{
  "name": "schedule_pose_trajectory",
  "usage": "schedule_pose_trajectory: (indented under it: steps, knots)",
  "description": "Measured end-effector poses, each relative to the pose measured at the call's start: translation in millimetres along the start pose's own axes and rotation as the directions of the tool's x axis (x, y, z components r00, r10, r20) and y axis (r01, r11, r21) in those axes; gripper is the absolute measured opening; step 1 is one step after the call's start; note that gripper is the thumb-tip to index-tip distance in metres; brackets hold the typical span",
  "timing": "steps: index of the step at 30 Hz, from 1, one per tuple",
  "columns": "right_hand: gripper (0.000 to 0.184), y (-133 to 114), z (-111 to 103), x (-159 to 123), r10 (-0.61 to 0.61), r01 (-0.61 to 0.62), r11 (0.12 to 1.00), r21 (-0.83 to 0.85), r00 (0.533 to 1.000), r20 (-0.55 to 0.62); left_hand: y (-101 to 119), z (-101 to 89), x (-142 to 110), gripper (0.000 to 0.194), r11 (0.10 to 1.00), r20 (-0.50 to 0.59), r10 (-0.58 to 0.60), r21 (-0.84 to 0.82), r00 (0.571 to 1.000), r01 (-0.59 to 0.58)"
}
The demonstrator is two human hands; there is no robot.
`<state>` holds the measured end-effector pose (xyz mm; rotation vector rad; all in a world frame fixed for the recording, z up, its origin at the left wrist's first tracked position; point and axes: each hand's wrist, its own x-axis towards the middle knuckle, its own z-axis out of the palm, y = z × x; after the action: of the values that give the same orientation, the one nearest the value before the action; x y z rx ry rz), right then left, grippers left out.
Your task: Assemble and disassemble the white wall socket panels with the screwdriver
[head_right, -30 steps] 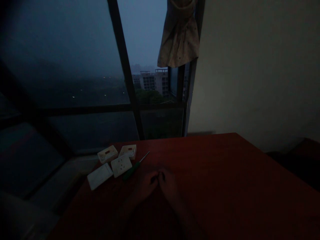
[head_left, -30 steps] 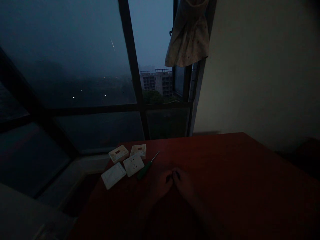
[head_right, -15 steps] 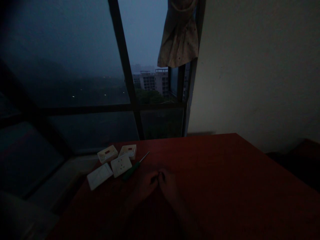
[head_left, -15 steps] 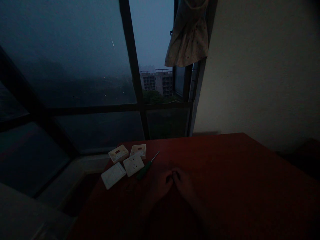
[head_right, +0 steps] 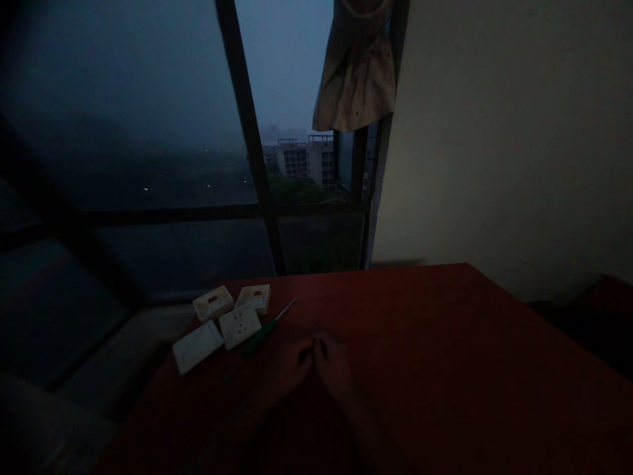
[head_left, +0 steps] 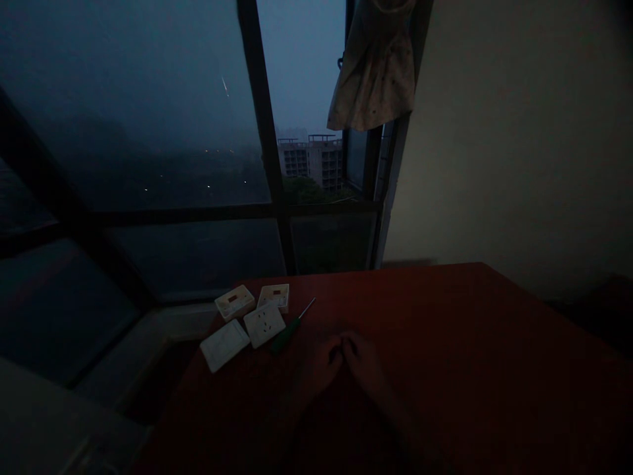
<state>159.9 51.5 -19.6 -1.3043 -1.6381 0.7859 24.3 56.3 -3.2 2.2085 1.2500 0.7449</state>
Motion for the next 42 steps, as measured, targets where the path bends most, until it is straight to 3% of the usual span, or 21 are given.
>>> schedule_pose_trajectory:
  steps: [4,8,10,13,18,22,31,36,42]
  knots:
    - [0.027,-3.1,-0.7,-1.0,-0.003,0.003,1.000,0.004,1.000,0.006,5.6,-11.8,-3.9,0.019,0.990,-0.059,-0.024,0.140,0.998,0.032]
    - [0.025,-7.8,-2.3,-2.1,0.002,-0.002,1.000,0.001,1.000,-0.001,-0.3,-43.8,-7.3,0.021,0.947,-0.194,-0.092,0.285,0.977,0.146]
    - [0.025,-9.6,-3.2,-2.6,0.009,-0.009,1.000,0.002,1.000,-0.002,-5.9,-61.4,-9.4,0.024,0.871,-0.278,-0.134,0.425,0.951,0.247]
    - [0.023,-10.0,-3.8,-2.8,0.013,-0.013,1.000,0.005,1.000,0.010,-12.1,-77.9,-13.2,0.027,0.727,-0.312,-0.206,0.586,0.928,0.358]
    - [0.023,-6.5,-3.0,-2.6,0.010,-0.010,1.000,0.007,1.000,0.016,-12.7,-78.3,-16.7,0.030,0.637,-0.287,-0.342,0.629,0.895,0.445]
    - [0.022,-4.9,-2.9,-2.7,0.012,-0.012,1.000,0.010,1.000,0.018,-10.7,-74.7,-16.3,0.031,0.652,-0.241,-0.349,0.632,0.906,0.419]
    - [0.021,-6.6,-2.9,-2.4,0.028,-0.028,0.999,0.042,1.000,0.005,-13.0,-67.9,-12.3,0.021,0.809,-0.185,-0.387,0.402,0.903,0.429]
    - [0.024,-6.0,-3.5,-3.3,0.065,-0.066,0.992,0.106,0.998,0.017,-14.1,-61.2,-8.5,0.026,0.918,-0.200,-0.352,0.117,0.914,0.379]
    - [0.038,-17.3,-3.9,-7.3,0.061,-0.074,0.970,0.230,0.996,0.063,3.8,-36.7,-5.1,0.036,0.939,-0.144,-0.302,-0.215,0.943,0.268]
